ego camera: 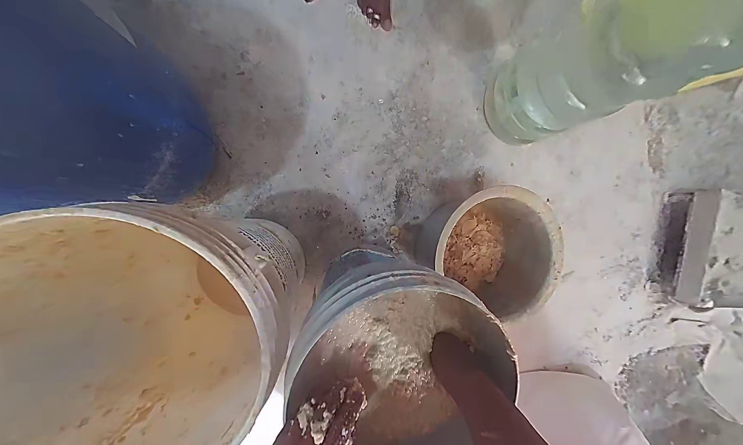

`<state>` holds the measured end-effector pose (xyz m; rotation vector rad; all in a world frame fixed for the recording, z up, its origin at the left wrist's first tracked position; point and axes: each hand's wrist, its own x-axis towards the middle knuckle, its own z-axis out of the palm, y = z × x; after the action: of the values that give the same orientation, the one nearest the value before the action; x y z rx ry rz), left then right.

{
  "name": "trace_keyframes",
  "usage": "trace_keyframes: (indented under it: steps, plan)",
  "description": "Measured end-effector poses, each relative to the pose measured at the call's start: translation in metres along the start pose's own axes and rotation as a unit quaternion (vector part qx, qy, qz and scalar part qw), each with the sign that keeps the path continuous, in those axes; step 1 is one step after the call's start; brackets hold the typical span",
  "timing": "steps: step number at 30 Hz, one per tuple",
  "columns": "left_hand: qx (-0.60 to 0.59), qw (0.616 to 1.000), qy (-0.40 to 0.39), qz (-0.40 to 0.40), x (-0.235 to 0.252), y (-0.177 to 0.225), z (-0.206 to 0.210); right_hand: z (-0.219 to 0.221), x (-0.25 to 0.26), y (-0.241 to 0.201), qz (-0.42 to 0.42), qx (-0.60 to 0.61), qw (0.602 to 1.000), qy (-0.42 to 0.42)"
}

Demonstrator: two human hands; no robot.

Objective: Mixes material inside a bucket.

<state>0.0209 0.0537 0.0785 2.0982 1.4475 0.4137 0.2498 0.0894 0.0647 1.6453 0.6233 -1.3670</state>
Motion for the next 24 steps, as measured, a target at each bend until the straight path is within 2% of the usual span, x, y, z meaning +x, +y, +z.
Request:
trace_keyframes:
  steps: [4, 8, 10, 12, 15, 18, 21, 24]
  plan:
    - [0.033, 0.999, -0.029, -0.007, -0.001, 0.003, 0.001, 0.028, -0.002, -0.006, -0.022, 0.022, 0.999, -0.031]
    - [0.046, 0.997, 0.012, 0.057, -0.004, -0.005, 0.005, 0.061, -0.005, -0.017, -0.145, -0.092, 0.985, -0.037]
    - [0.042, 0.997, 0.011, 0.066, -0.006, -0.007, 0.005, 0.079, -0.008, -0.013, -0.184, -0.033, 0.982, 0.024]
    - [0.037, 0.997, -0.008, 0.066, -0.001, -0.002, 0.002, 0.080, -0.017, -0.003, -0.189, 0.073, 0.978, 0.043]
    - [0.022, 0.997, 0.029, 0.075, 0.003, 0.002, 0.003, 0.100, -0.026, 0.029, -0.246, 0.192, 0.941, 0.131]
    - [0.028, 0.996, 0.000, 0.080, 0.004, 0.001, 0.002, 0.107, -0.022, 0.053, -0.304, 0.138, 0.923, 0.193]
    - [0.002, 0.993, -0.111, 0.047, 0.005, 0.005, -0.007, 0.071, -0.042, 0.038, -0.257, 0.148, 0.951, 0.090]
    - [0.025, 0.992, -0.116, 0.039, 0.010, 0.005, -0.006, 0.075, -0.066, 0.058, -0.259, 0.274, 0.923, 0.076]
